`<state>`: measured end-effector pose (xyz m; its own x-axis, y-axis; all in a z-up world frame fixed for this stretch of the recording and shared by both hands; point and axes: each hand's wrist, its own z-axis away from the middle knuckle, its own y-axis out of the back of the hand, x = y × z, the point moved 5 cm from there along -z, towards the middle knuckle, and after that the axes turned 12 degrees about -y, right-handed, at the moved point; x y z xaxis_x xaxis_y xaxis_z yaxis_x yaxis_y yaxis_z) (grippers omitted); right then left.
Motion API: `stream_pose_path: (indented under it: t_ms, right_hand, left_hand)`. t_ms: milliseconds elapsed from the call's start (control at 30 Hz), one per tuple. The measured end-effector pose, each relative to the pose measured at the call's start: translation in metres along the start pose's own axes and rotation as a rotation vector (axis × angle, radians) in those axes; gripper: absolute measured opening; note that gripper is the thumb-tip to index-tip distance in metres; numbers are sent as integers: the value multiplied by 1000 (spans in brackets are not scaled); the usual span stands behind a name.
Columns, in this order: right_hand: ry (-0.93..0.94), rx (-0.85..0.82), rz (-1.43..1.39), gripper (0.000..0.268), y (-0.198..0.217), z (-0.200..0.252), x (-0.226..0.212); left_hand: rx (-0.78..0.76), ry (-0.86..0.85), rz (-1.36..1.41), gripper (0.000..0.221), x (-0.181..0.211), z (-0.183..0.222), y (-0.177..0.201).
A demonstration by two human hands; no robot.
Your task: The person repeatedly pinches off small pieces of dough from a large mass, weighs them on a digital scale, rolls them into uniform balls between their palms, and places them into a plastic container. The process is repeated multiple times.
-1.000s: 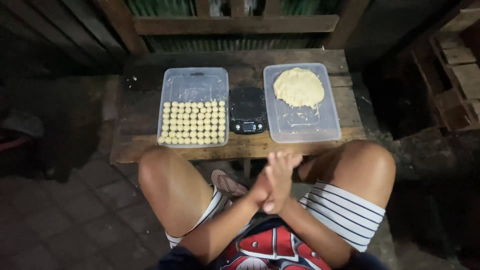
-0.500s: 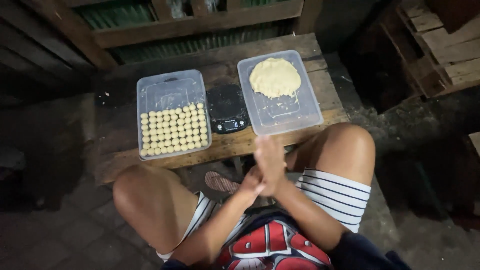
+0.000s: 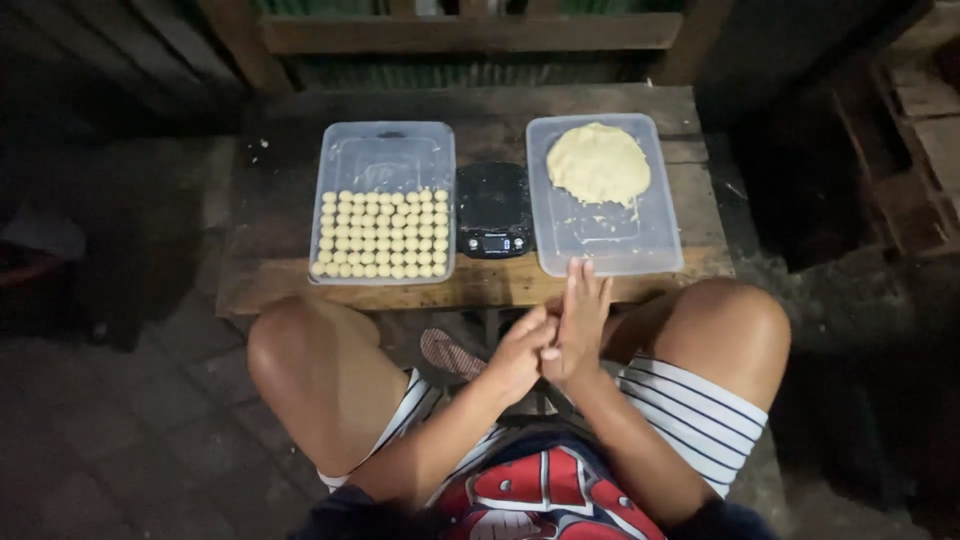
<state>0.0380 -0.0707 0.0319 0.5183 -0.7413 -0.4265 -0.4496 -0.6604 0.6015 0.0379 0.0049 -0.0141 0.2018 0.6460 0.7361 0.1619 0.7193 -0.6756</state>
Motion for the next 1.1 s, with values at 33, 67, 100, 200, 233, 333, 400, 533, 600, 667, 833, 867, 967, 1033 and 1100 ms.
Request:
stream_pose_path:
  t_ms: [33,67,100,200,233,333,400,533,600,667,833,867,967,1033,1100]
  right_hand:
    - [-26,-58,3,104,-5,3,-8]
    - [-54,-115,10,103,-10,5,-15]
    - [-44,-122,7,103,-13,3,-17]
    - [-72,123,-47,90,-14,-1,-23]
    - [-114,316,-79,81,-9,0,-24]
    - [-131,290,-69,101,0,4,3]
    - [-91,81,-14,129,-4,-4,1]
    - [93,-66,-195,120,-15,10,-33]
    - [157,-69,-214,108,-14,15,-23]
    - [156,94,-100,114,-2,-4,-1]
    - [46,-56,-63,105,-9,4,-27]
    - [7,-84,-197,99,-9,4,-47]
    - [-55,175,-485,123,-52,40,-15]
    - [19,169,-269,114,-9,6,-11]
    - [98,171,-47,106,3,-4,-4]
  left_hand:
    - [168,118,-40,44,14,-4,0]
    - [332,240,-76,41,29,-7,-1]
    - [338,233,-69,41,-4,-3,-10]
    - [-186,-1266,178,91,-3,24,-37]
    - [-178,-1031,136,80,-8,14,-29]
    - [-132,-436,52,59,-20,2,2]
    - [-105,-76,23,55,-7,-4,2]
    - [189,138,101,32,4,-8,4]
    - [139,94,-39,31,-22,-3,14]
    - [-36,-23,-464,29,-44,1,18]
    - [104,68,-47,58,-4,5,-1]
    - [95,51,-62,53,-5,4,-3]
    - [71,1,-112,42,-6,0,-5]
    - [59,-23,-140,41,-7,0,-7]
    - [38,-51,-170,44,-1,-3,-12]
